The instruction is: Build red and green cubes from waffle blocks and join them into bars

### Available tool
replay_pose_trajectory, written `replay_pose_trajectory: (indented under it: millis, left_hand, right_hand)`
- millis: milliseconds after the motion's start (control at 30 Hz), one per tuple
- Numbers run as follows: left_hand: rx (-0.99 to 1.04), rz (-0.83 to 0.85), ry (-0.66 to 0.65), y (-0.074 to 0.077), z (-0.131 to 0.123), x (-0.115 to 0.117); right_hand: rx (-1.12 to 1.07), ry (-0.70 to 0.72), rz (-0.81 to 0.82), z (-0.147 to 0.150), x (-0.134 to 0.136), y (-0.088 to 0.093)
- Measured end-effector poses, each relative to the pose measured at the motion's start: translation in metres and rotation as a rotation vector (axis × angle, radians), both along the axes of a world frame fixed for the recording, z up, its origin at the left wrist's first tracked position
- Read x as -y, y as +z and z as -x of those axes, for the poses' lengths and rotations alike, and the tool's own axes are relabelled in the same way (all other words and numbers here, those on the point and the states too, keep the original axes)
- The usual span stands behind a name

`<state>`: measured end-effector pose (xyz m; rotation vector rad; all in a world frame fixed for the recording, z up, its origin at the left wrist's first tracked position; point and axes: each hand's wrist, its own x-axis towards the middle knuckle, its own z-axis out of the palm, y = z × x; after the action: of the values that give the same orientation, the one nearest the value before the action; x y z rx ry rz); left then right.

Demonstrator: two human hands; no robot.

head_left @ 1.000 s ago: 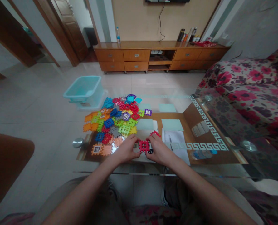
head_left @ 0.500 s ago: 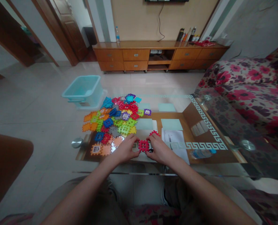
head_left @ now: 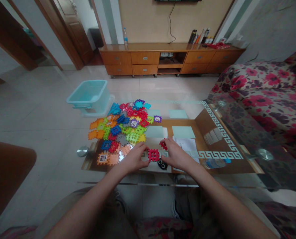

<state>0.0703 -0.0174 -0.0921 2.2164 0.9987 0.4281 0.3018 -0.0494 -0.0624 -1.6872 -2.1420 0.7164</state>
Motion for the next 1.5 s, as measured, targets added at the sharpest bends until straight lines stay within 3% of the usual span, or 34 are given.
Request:
replay_pose_trajectory:
  millis: [167,700,933,1167,1500]
  left_hand:
    - [0.001,0.0,0.01,0.0,0.0,0.001]
    - [-0.029,0.03,0.0,0.007,0.002,0.001]
    - [0.027,0.043,0.024,0.015,0.006,-0.001]
    - [0.259,0.021,0.093,0.026,0.002,-0.004]
    - [0.285,-0.029,0.079,0.03,0.001,-0.005]
  right_hand:
    - [0.121,-0.176,-0.114,-0.014,-0.012,-0.004]
    - [0.195,-0.231,-0.071,0.0,-0.01,-0.012]
    - [0.054,-0.177,-0.156,-0.001,-0.012,-0.007]
    - [-0.231,0.097,-0.255,0.002,-0.008,0.015]
    - [-0.278,0.149,-0.24,0.005,-0.001,0.023]
